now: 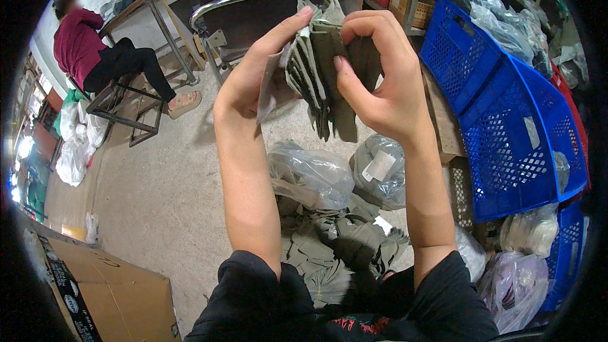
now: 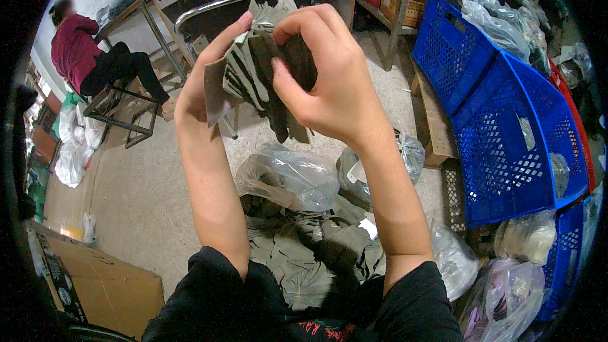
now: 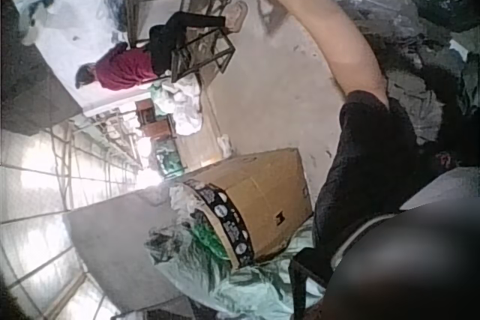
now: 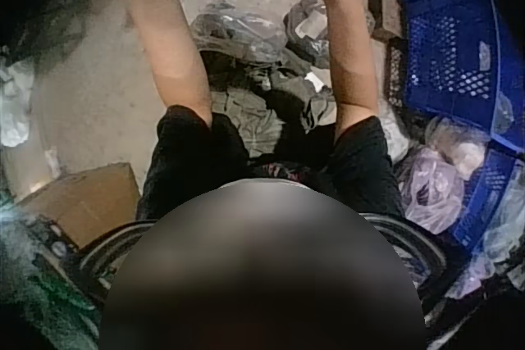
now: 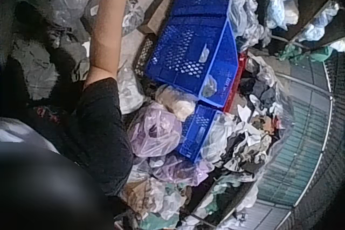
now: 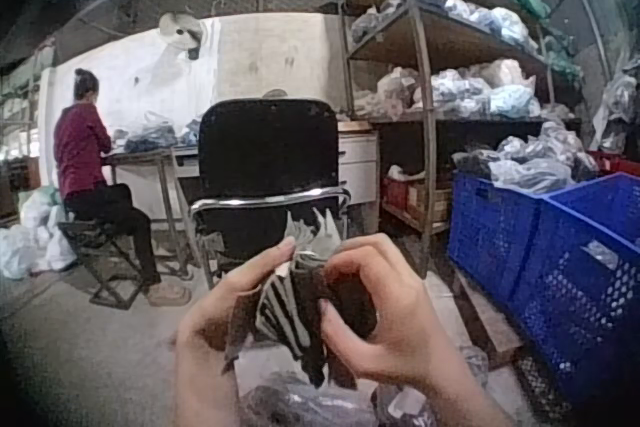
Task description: The person unties a plastic bag and removes several bundles of folded beige fabric items. They place the bundles on the floor and then pick up one bundle to inspect it closely.
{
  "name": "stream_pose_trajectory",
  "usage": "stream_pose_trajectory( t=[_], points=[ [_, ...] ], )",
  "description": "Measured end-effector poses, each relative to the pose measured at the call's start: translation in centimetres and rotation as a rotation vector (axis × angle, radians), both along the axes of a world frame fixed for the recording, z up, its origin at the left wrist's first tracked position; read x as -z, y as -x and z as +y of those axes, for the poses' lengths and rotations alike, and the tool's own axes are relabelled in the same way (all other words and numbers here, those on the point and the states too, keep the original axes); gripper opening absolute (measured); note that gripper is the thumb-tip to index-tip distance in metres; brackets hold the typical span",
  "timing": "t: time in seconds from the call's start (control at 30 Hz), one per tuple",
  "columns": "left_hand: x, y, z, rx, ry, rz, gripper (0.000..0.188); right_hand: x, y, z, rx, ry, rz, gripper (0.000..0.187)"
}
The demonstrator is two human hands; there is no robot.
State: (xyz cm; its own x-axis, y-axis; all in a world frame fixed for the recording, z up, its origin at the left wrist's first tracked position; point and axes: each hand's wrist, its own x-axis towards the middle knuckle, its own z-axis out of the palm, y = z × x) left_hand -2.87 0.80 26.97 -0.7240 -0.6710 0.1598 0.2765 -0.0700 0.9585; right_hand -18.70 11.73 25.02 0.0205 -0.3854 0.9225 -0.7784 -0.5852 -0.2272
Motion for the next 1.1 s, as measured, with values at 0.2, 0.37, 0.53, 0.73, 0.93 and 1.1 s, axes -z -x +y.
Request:
stream_pose_trajectory(
  t=[0.2, 0.37, 0.53, 0.73, 0.93, 1.1],
  points=[
    [0.21, -0.08, 0.01, 0.025, -0.001, 0.095, 0.037, -0.23, -0.1, 0.18, 0.029, 0.082, 0.047, 0.024],
    [0.4, -0.16, 0.13, -0.001, 0.069, 0.104, 0.036, -0.46, -0.19, 0.4, 0.077, 0.096, 0.075, 0.02],
    [0.41, -0.05, -0.25, -0.05, 0.136, 0.04, 0.037, -0.34, -0.24, 0.43, 0.087, 0.07, 0.077, 0.03],
    [0.52, -0.41, -0.42, -0.051, 0.156, 0.014, 0.037, -0.2, -0.07, 0.29, 0.061, 0.06, 0.059, 0.031],
    [0.53, -0.31, -0.64, 0.015, 0.141, 0.026, 0.037, -0.02, -0.11, 0.06, 0.059, 0.062, 0.031, 0.024],
    [0.71, -0.46, -0.76, 0.008, 0.121, 0.045, 0.037, -0.03, -0.1, 0.01, 0.059, 0.065, 0.041, 0.024]
  ],
)
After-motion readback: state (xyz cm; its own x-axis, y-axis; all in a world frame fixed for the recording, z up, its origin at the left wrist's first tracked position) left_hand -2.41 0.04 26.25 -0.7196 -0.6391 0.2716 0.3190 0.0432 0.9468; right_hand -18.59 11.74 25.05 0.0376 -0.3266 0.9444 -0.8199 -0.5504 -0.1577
